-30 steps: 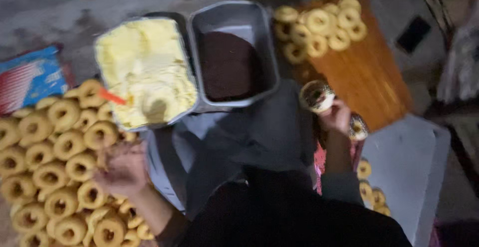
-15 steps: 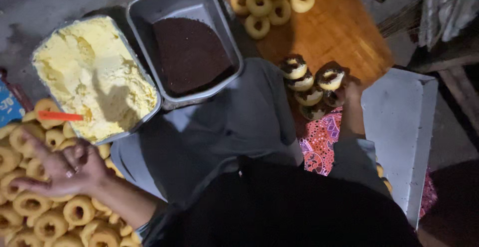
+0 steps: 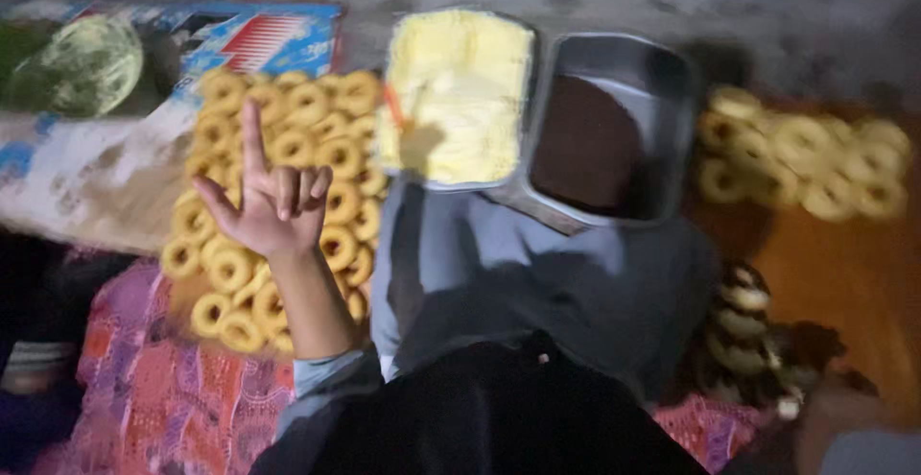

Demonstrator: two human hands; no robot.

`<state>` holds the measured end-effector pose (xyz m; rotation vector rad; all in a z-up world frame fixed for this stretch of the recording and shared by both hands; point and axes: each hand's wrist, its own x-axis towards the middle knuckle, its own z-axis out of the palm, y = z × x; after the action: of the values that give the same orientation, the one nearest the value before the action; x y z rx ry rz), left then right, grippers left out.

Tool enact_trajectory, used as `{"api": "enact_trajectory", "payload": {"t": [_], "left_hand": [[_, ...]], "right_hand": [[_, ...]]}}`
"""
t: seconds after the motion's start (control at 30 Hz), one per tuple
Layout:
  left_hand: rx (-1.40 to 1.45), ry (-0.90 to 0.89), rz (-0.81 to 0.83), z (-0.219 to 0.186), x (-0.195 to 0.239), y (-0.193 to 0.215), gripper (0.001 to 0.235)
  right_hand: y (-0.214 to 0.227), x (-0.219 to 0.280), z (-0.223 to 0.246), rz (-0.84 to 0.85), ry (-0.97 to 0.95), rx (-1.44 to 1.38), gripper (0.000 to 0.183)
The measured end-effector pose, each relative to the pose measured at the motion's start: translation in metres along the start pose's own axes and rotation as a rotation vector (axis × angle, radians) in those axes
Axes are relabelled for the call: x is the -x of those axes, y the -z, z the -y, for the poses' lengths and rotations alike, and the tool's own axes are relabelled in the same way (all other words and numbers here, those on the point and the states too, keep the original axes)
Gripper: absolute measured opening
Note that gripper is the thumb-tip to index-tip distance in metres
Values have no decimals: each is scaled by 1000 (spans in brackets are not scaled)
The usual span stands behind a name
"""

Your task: The person sits on the floor and repeatedly picks up plain donuts, presses them into a yellow filling, and then into a dark crumb topping. The finished donuts are stacked on a wooden board to the right.

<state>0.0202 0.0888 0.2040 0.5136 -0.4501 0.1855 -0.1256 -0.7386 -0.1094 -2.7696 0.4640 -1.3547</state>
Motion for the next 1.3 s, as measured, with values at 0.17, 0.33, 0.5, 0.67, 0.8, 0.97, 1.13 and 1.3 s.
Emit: {"api": "enact_trajectory", "payload": {"t": [0.17, 0.33, 0.5, 0.67, 0.8, 0.97, 1.13, 1.3], "left_hand": [[-126, -236, 238, -92, 34, -49, 103], [-238, -372, 160, -127, 112, -44, 109], [-105, -258, -26, -112, 130, 10, 108], [17, -171, -230, -80, 120, 67, 105], [-36, -132, -234, -55, 115, 113, 98], [-73, -95, -336, -49, 117, 112, 90], [-166, -177, -291, -74, 139, 73, 95], [-476, -402, -368, -133, 223, 47, 104]], "right_hand": [[-109, -76, 58, -15, -413, -1215, 36], [-110, -152, 148, 210, -63, -1085, 15], [-106, -190, 181, 528, -1016, -1029, 11], [-150, -182, 162, 569, -1008, -640, 14], [-206, -177, 170, 597, -816, -495, 13], [-243, -178, 176, 618, -688, -450, 14], [-282, -198, 222, 666, -547, -503, 16], [-312, -237, 265, 746, -377, -551, 19]]}}
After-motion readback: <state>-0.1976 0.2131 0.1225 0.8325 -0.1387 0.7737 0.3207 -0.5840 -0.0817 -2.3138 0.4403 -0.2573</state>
